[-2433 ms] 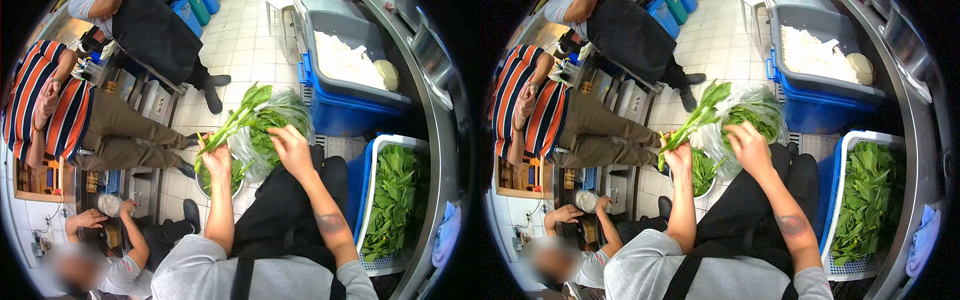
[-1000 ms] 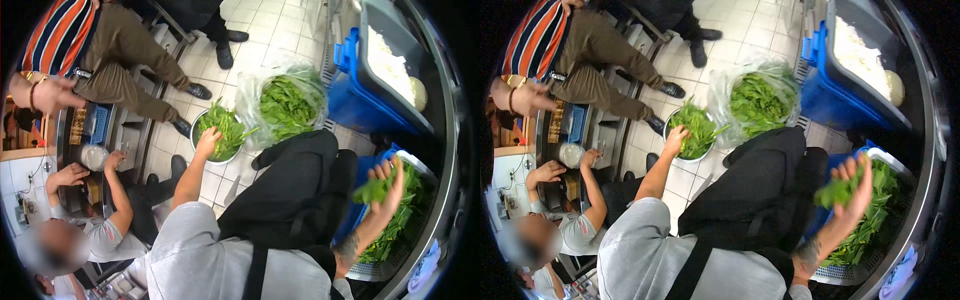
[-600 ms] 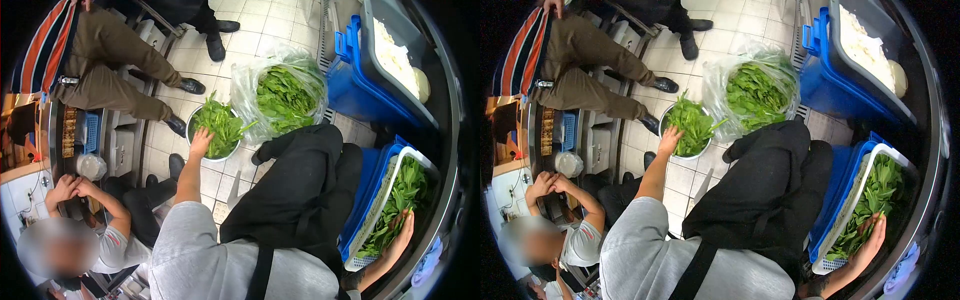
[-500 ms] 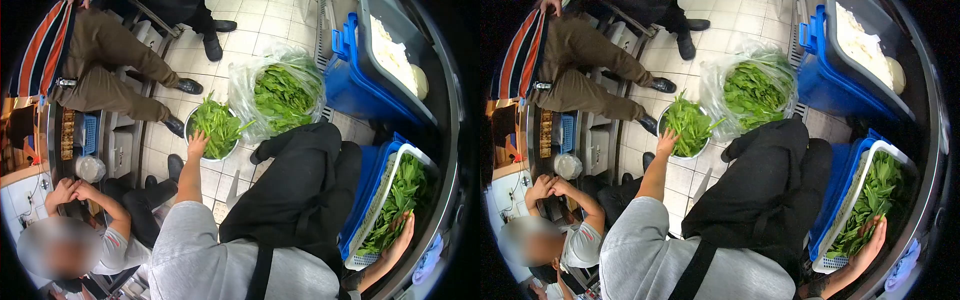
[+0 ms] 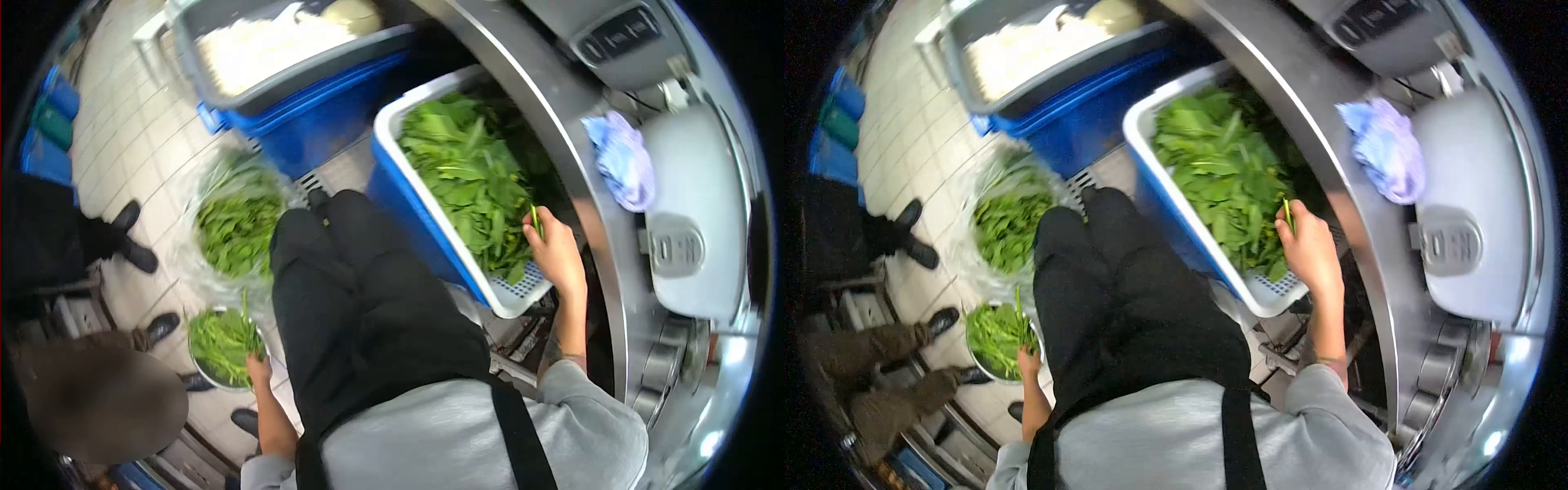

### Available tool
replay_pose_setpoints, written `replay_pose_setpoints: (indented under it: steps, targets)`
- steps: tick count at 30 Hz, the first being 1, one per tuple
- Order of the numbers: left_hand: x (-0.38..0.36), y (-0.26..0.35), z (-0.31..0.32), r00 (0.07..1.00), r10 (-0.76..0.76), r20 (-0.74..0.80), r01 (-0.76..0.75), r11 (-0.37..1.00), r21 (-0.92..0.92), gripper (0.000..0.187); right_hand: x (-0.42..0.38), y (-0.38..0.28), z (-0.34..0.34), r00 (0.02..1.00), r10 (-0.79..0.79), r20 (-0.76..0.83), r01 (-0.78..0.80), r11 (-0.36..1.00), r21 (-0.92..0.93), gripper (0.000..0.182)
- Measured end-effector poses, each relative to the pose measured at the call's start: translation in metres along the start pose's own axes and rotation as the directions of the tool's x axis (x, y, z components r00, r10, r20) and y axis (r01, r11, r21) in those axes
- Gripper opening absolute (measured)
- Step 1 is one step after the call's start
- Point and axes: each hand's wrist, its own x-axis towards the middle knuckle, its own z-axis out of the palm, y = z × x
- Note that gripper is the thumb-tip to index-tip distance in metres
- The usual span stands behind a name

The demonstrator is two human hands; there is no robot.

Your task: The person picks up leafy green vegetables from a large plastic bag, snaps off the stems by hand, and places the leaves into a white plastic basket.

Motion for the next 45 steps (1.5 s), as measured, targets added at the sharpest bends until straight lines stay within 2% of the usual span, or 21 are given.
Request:
replay_pose_setpoints:
  steps: [5, 8, 9, 12, 14, 16, 18, 19, 22, 23, 27, 29, 30, 32, 34, 36, 38, 40, 42, 44, 45]
  targets:
    - [0.012, 0.05, -0.009, 0.996, -0.09, -0.001, 0.089, 0.99, -0.108, 0.039, 0.012, 0.05, 0.005, 0.99, 0.046, -0.134, -0.062, 0.991, -0.117, 0.02]
    - [0.013, 0.068, -0.012, 0.987, -0.1, -0.127, 0.081, 0.985, -0.15, 0.034, 0.036, 0.067, 0.018, 0.937, -0.077, -0.341, 0.157, 0.965, 0.212, 0.023]
    - [0.021, 0.063, -0.008, 0.982, -0.095, -0.16, 0.069, 0.985, -0.161, 0.032, 0.051, 0.072, 0.024, 0.96, 0.066, -0.273, 0.047, 0.921, 0.387, 0.032]
    - [0.024, 0.065, -0.01, 0.968, -0.082, -0.238, 0.033, 0.979, -0.201, 0.028, 0.079, 0.091, 0.038, 0.847, 0.4, -0.35, -0.284, 0.898, 0.337, 0.044]
    - [0.022, 0.069, -0.012, 0.957, -0.104, -0.27, 0.041, 0.973, -0.229, 0.028, 0.134, 0.157, 0.069, 0.86, -0.164, -0.482, -0.003, 0.945, -0.327, 0.052]
    - [0.019, 0.072, -0.014, 0.949, -0.139, -0.282, 0.069, 0.967, -0.246, 0.028, 0.134, 0.133, 0.059, 0.879, -0.291, -0.378, 0.138, 0.913, -0.383, 0.061]
    - [0.014, 0.078, -0.018, 0.952, -0.15, -0.265, 0.083, 0.965, -0.249, 0.028, 0.125, 0.074, 0.038, 0.979, -0.042, -0.2, 0.076, 0.983, 0.165, 0.072]
    - [0.011, 0.08, -0.021, 0.955, -0.152, -0.256, 0.088, 0.966, -0.244, 0.028, 0.132, 0.067, 0.052, 0.995, 0.055, -0.083, -0.039, 0.983, 0.182, 0.077]
    - [0.008, 0.084, -0.025, 0.948, -0.172, -0.268, 0.114, 0.969, -0.219, 0.029, 0.113, 0.018, 0.04, 0.987, -0.11, 0.118, 0.071, 0.953, 0.293, 0.093]
    - [0.011, 0.086, -0.027, 0.944, -0.177, -0.28, 0.12, 0.971, -0.209, 0.029, 0.112, 0.013, 0.055, 0.99, -0.127, 0.067, 0.119, 0.986, 0.114, 0.091]
    - [0.037, 0.119, -0.056, 0.905, -0.053, -0.422, -0.116, 0.924, -0.366, 0.032, 0.074, -0.034, 0.073, 0.989, -0.116, 0.094, 0.122, 0.991, -0.062, 0.079]
    - [0.065, 0.155, -0.081, 0.882, -0.022, -0.471, -0.193, 0.895, -0.402, 0.036, 0.063, -0.031, 0.078, 0.989, -0.147, -0.005, 0.145, 0.979, -0.14, 0.076]
    - [0.065, 0.198, -0.103, 0.885, -0.038, -0.464, -0.276, 0.76, -0.588, 0.038, 0.058, -0.025, 0.074, 0.979, -0.183, -0.086, 0.181, 0.983, -0.03, 0.074]
    - [0.055, 0.295, -0.151, 0.854, 0.103, -0.51, -0.457, 0.615, -0.642, 0.034, 0.045, -0.004, 0.059, 0.941, -0.225, -0.254, 0.274, 0.945, 0.18, 0.069]
    - [0.041, 0.386, -0.183, 0.856, 0.236, -0.459, -0.506, 0.558, -0.657, 0.033, 0.024, 0.019, 0.043, 0.884, -0.141, -0.445, 0.228, 0.963, 0.147, 0.058]
    - [0.044, 0.463, -0.19, 0.814, 0.395, -0.426, -0.576, 0.449, -0.684, 0.034, 0.008, 0.072, 0.059, 0.818, 0.052, -0.573, -0.068, 0.998, -0.007, 0.053]
    - [0.051, 0.535, -0.189, 0.744, 0.535, -0.4, -0.66, 0.492, -0.568, 0.046, -0.016, 0.102, 0.045, 0.83, 0.322, -0.455, -0.349, 0.937, 0.027, 0.058]
    - [0.05, 0.597, -0.191, 0.669, 0.657, -0.347, -0.735, 0.515, -0.442, 0.053, -0.038, 0.149, 0.059, 0.822, 0.307, -0.479, -0.375, 0.926, -0.051, 0.052]
    - [0.035, 0.644, -0.2, 0.623, 0.748, -0.229, -0.753, 0.493, -0.436, 0.052, -0.037, 0.205, 0.104, 0.817, 0.477, -0.326, -0.343, 0.855, 0.39, 0.047]
    - [0.034, 0.672, -0.198, 0.6, 0.791, -0.116, -0.797, 0.579, -0.175, 0.049, -0.038, 0.194, 0.105, 0.801, 0.592, 0.091, -0.399, 0.414, 0.818, 0.042]
    - [0.026, 0.676, -0.2, 0.585, 0.794, -0.163, -0.811, 0.576, -0.103, 0.04, -0.037, 0.19, 0.121, 0.778, 0.622, -0.088, -0.302, 0.493, 0.816, 0.042]
